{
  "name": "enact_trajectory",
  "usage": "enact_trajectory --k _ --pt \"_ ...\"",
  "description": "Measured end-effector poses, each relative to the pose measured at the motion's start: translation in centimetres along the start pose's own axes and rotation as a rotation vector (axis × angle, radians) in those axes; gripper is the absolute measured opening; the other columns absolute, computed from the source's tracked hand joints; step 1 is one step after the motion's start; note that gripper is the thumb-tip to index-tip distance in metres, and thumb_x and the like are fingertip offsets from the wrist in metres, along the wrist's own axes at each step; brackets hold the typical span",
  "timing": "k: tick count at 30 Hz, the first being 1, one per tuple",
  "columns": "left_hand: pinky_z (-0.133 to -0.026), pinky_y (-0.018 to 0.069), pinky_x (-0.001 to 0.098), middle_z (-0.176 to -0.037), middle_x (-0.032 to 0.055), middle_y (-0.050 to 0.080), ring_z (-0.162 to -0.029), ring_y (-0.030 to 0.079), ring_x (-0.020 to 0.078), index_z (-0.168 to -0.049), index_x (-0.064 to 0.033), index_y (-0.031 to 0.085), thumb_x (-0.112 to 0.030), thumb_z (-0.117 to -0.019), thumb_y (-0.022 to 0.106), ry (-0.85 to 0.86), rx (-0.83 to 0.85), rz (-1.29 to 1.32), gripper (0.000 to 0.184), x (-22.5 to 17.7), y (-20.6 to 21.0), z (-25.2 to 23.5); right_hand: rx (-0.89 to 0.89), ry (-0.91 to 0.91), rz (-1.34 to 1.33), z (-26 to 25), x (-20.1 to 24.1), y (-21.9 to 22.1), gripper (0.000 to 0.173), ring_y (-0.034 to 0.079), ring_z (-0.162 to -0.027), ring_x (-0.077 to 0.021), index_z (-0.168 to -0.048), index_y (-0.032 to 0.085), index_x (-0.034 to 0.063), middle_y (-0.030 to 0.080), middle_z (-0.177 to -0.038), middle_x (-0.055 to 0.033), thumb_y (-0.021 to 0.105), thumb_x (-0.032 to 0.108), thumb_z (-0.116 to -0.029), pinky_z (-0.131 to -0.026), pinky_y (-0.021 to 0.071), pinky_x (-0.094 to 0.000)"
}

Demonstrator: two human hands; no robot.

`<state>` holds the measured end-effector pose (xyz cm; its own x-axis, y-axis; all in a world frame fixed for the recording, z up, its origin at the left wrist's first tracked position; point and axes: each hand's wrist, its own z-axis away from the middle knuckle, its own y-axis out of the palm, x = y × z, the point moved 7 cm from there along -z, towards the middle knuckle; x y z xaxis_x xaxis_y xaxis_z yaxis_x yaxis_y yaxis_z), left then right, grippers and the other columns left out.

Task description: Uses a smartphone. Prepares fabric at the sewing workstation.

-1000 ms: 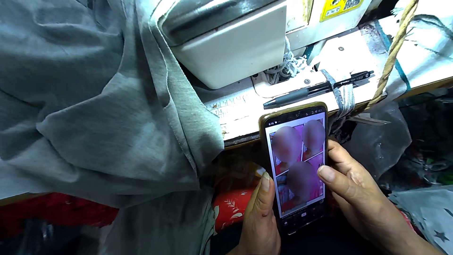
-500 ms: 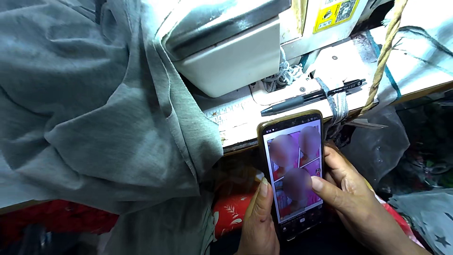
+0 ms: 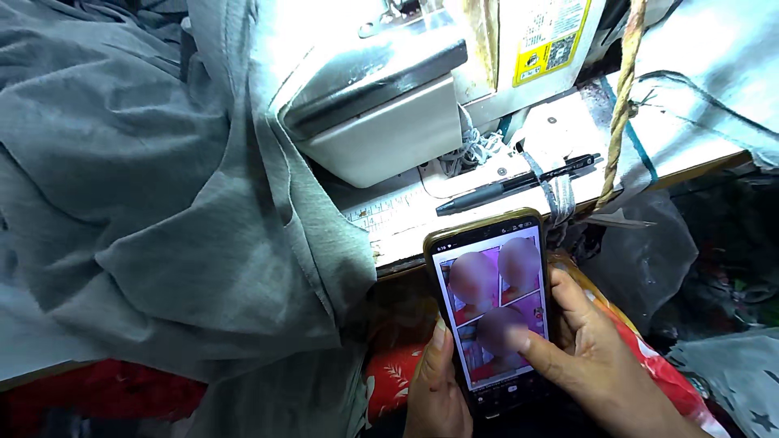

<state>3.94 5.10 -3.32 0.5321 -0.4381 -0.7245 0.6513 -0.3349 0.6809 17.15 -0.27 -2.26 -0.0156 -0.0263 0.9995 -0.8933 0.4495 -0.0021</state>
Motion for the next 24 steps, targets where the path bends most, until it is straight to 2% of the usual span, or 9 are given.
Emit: enact_trajectory --k 10,20,24 --pt "-0.104 0.0522 0.0293 -0.118 -0.0012 0.075 -0.117 0.067 0.008 -0.122 -0.0176 0.073 -0.038 -0.1022 0.054 0.014 0.07 0.05 0.034 0.16 0.3 -0.34 -0.003 -0.028 0.007 0.04 0.08 -0.16 0.052 0.063 -0.112 0.0003 -0.131 0.059 0.0083 0.066 -0.123 0.0022 0.072 0.04 -0.091 -0.096 0.0552 -0.0203" --pt "-0.102 0.0536 0.0288 -0.115 -0.001 0.076 -0.114 0.069 0.0079 -0.118 -0.0175 0.075 -0.037 -0.1021 0.054 0.005 0.048 0.06 0.033 0.19 0.32 -0.54 -0.016 -0.048 0.044 0.05 0.03 -0.21 0.053 0.063 -0.113 0.0 -0.13 0.059 0.0054 0.066 -0.125 -0.001 0.071 0.039 -0.0912 -0.096 0.0544 -0.021" --pt "-0.102 0.0536 0.03 -0.117 -0.0002 0.076 -0.115 0.069 0.009 -0.12 -0.0173 0.074 -0.037 -0.1017 0.054 -0.001 0.064 0.089 0.034 0.22 0.26 -0.52 -0.015 -0.043 0.045 0.09 0.01 -0.13 0.054 0.062 -0.114 -0.0007 -0.131 0.059 0.0051 0.066 -0.125 -0.0014 0.072 0.038 -0.0906 -0.097 0.0539 -0.0215"
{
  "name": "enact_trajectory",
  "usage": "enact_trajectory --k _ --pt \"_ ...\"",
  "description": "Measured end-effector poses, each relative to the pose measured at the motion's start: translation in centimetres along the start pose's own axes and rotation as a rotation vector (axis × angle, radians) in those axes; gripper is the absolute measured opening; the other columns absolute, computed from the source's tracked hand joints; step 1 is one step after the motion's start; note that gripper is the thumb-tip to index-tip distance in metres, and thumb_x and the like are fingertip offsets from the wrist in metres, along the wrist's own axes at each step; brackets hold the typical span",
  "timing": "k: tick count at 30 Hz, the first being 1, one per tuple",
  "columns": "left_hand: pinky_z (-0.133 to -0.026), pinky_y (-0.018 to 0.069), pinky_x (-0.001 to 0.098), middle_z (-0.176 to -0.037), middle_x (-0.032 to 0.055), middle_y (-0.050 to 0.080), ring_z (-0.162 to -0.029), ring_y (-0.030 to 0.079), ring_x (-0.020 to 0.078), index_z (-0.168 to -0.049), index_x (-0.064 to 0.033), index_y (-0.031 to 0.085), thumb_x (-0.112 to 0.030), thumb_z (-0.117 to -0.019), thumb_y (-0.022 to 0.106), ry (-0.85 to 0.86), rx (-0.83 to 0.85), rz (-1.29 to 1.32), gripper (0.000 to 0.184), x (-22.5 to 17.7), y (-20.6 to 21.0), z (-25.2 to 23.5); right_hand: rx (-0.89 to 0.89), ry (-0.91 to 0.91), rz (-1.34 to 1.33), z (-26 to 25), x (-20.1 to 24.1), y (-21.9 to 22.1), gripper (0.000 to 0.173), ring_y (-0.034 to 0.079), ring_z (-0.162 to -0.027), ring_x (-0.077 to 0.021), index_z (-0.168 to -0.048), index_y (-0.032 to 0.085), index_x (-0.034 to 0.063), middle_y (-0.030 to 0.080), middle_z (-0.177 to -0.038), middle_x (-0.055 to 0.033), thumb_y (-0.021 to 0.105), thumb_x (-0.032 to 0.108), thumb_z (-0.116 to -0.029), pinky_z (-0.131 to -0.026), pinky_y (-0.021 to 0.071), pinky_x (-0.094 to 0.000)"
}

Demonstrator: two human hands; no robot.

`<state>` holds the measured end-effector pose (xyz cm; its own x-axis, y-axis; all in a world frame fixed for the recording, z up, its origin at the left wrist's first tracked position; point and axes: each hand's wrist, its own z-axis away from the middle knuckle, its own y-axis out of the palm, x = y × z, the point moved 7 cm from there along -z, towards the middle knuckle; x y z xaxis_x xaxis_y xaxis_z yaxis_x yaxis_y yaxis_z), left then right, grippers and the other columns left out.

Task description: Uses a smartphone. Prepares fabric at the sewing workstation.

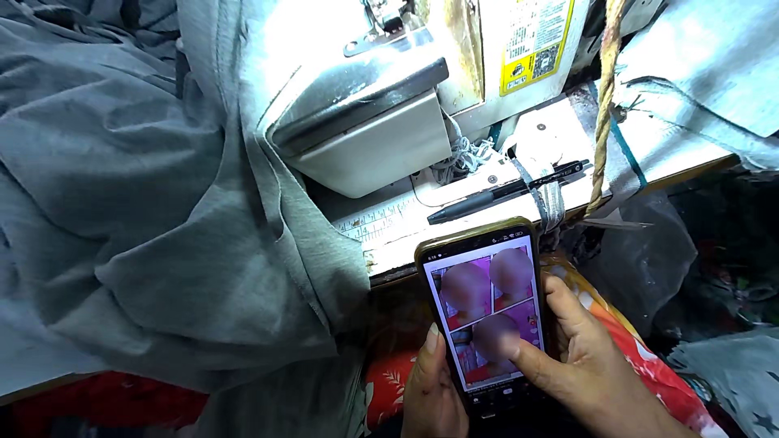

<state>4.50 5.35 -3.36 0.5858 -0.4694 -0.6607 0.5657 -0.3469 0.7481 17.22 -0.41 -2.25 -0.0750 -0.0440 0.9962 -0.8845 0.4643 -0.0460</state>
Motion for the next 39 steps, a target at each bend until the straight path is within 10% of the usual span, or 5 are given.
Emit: enact_trajectory --k 39 --pt "-0.104 0.0518 0.0288 -0.119 -0.0013 0.075 -0.117 0.067 0.0079 -0.123 -0.0182 0.074 -0.038 -0.1032 0.051 0.012 0.081 -0.012 0.036 0.06 0.41 0.1 -0.049 -0.082 0.169 0.25 0.57 -0.23 0.058 0.061 -0.113 -0.0008 -0.133 0.058 0.0034 0.066 -0.125 -0.006 0.069 0.043 -0.0928 -0.098 0.0508 -0.0212"
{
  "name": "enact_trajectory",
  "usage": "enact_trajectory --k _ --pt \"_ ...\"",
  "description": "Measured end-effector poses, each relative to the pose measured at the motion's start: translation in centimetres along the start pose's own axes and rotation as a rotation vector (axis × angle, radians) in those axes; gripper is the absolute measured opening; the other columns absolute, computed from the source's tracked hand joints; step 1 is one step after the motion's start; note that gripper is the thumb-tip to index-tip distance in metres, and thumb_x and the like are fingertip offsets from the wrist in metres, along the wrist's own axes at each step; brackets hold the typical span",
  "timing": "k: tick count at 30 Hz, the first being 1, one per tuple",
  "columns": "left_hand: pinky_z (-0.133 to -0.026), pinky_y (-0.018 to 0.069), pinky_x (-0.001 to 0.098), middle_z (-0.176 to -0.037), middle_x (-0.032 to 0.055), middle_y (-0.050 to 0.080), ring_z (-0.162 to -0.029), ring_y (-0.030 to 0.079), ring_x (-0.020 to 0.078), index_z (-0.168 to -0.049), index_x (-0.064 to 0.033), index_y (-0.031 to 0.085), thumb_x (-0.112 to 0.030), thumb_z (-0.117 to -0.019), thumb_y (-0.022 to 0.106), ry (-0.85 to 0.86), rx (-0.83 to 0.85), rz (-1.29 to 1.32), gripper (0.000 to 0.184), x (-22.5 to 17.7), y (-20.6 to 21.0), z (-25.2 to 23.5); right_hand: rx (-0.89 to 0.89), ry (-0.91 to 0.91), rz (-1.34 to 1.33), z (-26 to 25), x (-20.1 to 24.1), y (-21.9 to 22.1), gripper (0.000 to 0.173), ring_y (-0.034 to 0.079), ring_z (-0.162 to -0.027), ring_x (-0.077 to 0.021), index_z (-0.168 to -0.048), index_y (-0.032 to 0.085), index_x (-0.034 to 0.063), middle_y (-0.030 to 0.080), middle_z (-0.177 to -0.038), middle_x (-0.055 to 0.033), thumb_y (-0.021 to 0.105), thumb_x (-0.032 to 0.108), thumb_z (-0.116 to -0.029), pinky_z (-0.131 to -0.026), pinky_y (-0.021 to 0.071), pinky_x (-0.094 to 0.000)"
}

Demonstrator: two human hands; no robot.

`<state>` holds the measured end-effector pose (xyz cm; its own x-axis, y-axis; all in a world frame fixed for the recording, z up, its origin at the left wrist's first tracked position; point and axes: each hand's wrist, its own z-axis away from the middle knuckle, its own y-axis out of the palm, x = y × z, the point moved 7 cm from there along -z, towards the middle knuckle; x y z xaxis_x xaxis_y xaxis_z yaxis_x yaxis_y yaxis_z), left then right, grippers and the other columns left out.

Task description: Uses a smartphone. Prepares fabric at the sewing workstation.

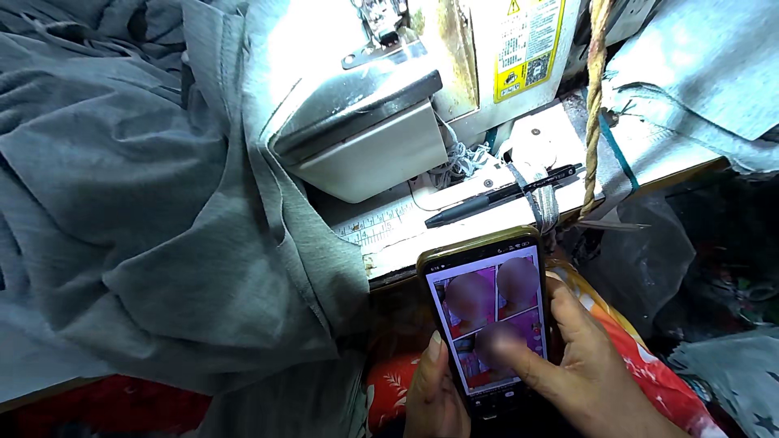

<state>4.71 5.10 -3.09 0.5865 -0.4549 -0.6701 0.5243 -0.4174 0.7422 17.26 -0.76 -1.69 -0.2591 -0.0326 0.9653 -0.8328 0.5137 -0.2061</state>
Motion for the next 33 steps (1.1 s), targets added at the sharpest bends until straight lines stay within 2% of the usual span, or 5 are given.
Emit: enact_trajectory --k 5,13,18,28,33 --pt "-0.104 0.052 0.0279 -0.118 -0.0022 0.076 -0.116 0.067 0.0069 -0.121 -0.0181 0.075 -0.038 -0.1029 0.052 0.009 -0.022 -0.028 0.035 -0.01 0.04 0.12 0.028 0.003 -0.132 0.05 -0.26 -0.19 0.066 0.06 -0.116 0.0008 -0.135 0.057 0.0073 0.065 -0.126 0.0001 0.066 0.056 -0.0925 -0.101 0.0517 -0.0232" --pt "-0.101 0.0534 0.0282 -0.115 -0.0029 0.076 -0.113 0.068 0.0061 -0.118 -0.0189 0.076 -0.038 -0.1 0.057 0.007 -0.098 -0.095 0.032 0.22 -0.68 0.39 0.049 0.117 -0.236 -0.03 -0.73 -0.31 0.053 0.061 -0.113 0.0021 -0.131 0.06 0.0089 0.065 -0.126 0.0037 0.065 0.048 -0.0954 -0.096 0.0536 -0.0192" --pt "-0.101 0.0535 0.0277 -0.114 -0.0035 0.076 -0.112 0.068 0.0054 -0.117 -0.0191 0.075 -0.04 -0.1005 0.056 0.004 -0.096 -0.125 0.033 0.05 -0.62 0.31 0.06 0.132 -0.272 -0.04 -0.66 -0.11 0.048 0.063 -0.112 0.0008 -0.131 0.058 0.0057 0.066 -0.125 0.002 0.068 0.035 -0.0945 -0.095 0.055 -0.0189" --pt "-0.101 0.0533 0.0285 -0.115 -0.0025 0.076 -0.112 0.068 0.0063 -0.117 -0.0174 0.075 -0.04 -0.0996 0.058 -0.018 -0.109 -0.112 0.033 0.06 -0.76 0.39 0.078 0.169 -0.34 -0.06 -0.7 0.11 0.054 0.065 -0.111 -0.0017 -0.134 0.056 0.0095 0.067 -0.123 0.0038 0.073 0.038 -0.091 -0.095 0.0566 -0.0211" --pt "-0.101 0.0536 0.028 -0.113 -0.0037 0.076 -0.111 0.069 0.0054 -0.116 -0.0185 0.076 -0.04 -0.0999 0.058 -0.019 -0.127 -0.119 0.032 -0.01 -0.77 0.44 0.094 0.137 -0.325 -0.19 -0.63 0.12 0.055 0.063 -0.112 0.0008 -0.135 0.056 0.0088 0.066 -0.123 0.0052 0.067 0.045 -0.0941 -0.096 0.0545 -0.0193"
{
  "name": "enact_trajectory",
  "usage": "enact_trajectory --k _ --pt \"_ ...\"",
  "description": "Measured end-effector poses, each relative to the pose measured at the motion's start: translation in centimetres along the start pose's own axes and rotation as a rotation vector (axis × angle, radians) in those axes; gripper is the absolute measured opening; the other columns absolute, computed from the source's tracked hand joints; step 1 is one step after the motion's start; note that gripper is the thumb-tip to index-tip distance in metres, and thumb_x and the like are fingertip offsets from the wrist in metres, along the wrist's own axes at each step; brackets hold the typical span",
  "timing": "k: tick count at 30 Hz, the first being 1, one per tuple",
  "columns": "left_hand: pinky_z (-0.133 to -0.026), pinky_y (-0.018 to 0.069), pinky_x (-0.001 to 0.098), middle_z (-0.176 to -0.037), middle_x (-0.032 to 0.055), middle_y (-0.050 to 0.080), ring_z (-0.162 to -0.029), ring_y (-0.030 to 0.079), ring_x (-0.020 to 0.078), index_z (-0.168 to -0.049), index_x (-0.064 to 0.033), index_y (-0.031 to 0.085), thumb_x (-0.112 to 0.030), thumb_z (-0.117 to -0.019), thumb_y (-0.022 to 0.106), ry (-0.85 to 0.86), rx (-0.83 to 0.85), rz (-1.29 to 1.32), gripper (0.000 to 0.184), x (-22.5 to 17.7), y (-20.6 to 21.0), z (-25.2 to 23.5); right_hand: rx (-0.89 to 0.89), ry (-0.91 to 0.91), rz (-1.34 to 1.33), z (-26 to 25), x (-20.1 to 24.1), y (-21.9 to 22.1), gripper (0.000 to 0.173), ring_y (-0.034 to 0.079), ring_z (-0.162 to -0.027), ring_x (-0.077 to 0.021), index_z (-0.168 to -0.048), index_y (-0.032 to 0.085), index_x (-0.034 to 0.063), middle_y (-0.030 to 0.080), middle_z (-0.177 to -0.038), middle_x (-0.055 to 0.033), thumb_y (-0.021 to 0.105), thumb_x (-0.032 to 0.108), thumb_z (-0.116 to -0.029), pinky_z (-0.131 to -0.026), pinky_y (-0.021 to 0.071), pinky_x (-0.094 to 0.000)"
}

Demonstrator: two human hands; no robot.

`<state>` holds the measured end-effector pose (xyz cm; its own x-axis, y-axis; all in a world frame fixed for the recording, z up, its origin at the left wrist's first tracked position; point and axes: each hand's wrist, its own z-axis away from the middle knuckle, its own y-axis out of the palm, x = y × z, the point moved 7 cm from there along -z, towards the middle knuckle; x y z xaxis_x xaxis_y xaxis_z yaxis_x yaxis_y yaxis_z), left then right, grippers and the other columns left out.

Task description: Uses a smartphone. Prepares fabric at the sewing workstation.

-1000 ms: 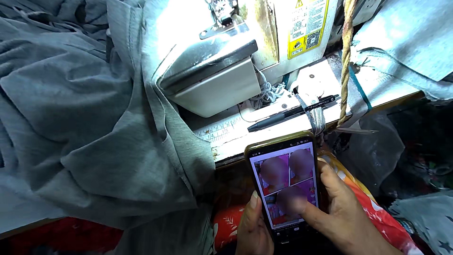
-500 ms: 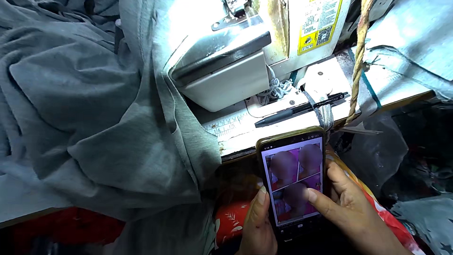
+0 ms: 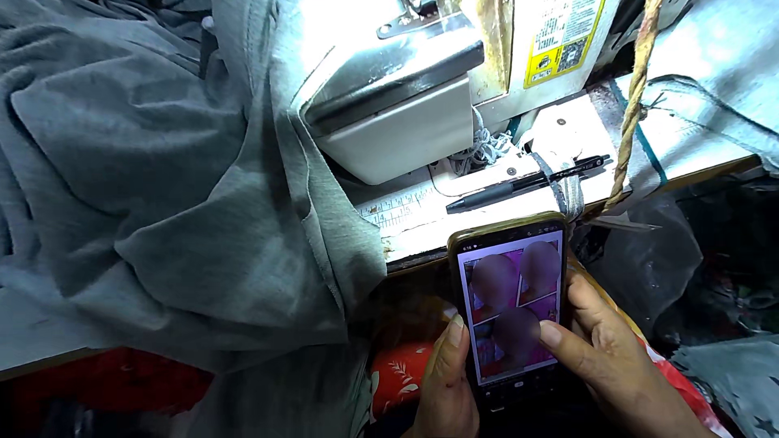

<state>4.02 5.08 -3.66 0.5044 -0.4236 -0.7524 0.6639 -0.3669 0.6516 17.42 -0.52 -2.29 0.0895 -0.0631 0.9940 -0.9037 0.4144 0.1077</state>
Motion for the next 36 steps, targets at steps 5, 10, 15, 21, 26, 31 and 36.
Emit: enact_trajectory --k 5,10,15,21,26,31,36 --pt "-0.101 0.054 0.0291 -0.113 -0.0027 0.076 -0.111 0.069 0.0064 -0.116 -0.018 0.075 -0.041 -0.0995 0.058 -0.014 0.001 0.017 0.033 0.14 -0.14 0.03 0.005 0.022 -0.025 0.09 -0.23 0.06 0.051 0.065 -0.11 0.0005 -0.132 0.056 0.0092 0.067 -0.119 0.0057 0.068 0.042 -0.0942 -0.094 0.0553 -0.019" --pt "-0.101 0.0537 0.0289 -0.113 -0.0027 0.076 -0.112 0.069 0.0062 -0.116 -0.0174 0.075 -0.041 -0.0996 0.058 -0.012 -0.001 0.006 0.033 0.07 -0.16 0.1 0.011 0.048 -0.049 0.11 -0.27 0.11 0.051 0.065 -0.108 -0.0003 -0.133 0.055 0.0089 0.068 -0.116 0.0059 0.066 0.042 -0.0952 -0.093 0.0554 -0.019" --pt "-0.102 0.0532 0.029 -0.114 -0.003 0.076 -0.112 0.068 0.0061 -0.117 -0.0178 0.075 -0.042 -0.0992 0.059 -0.017 -0.009 -0.005 0.034 0.08 -0.17 0.09 0.019 0.065 -0.092 0.07 -0.5 -0.02 0.05 0.066 -0.109 -0.0028 -0.134 0.056 0.0117 0.069 -0.117 0.0051 0.065 0.043 -0.0963 -0.094 0.0555 -0.021" --pt "-0.1 0.0545 0.0293 -0.112 -0.002 0.076 -0.11 0.069 0.0069 -0.116 -0.0176 0.074 -0.043 -0.0981 0.06 -0.024 -0.033 -0.003 0.034 0.12 -0.21 -0.03 0.016 0.078 -0.122 0.08 -0.67 -0.26 0.044 0.067 -0.109 -0.0047 -0.131 0.057 0.0142 0.07 -0.116 0.0041 0.065 0.04 -0.0967 -0.094 0.0559 -0.0222" --pt "-0.099 0.055 0.0293 -0.11 -0.0012 0.076 -0.109 0.07 0.0076 -0.114 -0.0164 0.074 -0.042 -0.0976 0.061 -0.024 -0.056 -0.002 0.033 0.11 -0.28 -0.09 0.021 0.09 -0.12 0.13 -0.68 -0.18 0.042 0.067 -0.107 -0.0036 -0.132 0.056 0.0125 0.071 -0.115 0.0042 0.068 0.032 -0.0955 -0.09 0.0565 -0.0198" --pt "-0.1 0.0548 0.03 -0.112 -0.0013 0.076 -0.11 0.07 0.0078 -0.116 -0.0162 0.074 -0.042 -0.0981 0.06 -0.022 -0.043 0.009 0.034 0.06 -0.26 -0.1 0.017 0.115 -0.128 0.13 -0.72 0.03 0.045 0.068 -0.107 -0.0036 -0.133 0.055 0.0103 0.07 -0.115 0.0034 0.07 0.027 -0.0937 -0.091 0.057 -0.0202" --pt "-0.1 0.0544 0.0294 -0.112 -0.001 0.076 -0.11 0.069 0.0076 -0.115 -0.0158 0.074 -0.041 -0.0977 0.061 -0.023 -0.056 0.015 0.033 0.01 -0.24 -0.16 0.003 0.112 -0.097 -0.02 -0.66 0.09 0.05 0.068 -0.108 -0.0042 -0.135 0.053 0.0085 0.07 -0.117 0.002 0.071 0.027 -0.0925 -0.092 0.0575 -0.0209"
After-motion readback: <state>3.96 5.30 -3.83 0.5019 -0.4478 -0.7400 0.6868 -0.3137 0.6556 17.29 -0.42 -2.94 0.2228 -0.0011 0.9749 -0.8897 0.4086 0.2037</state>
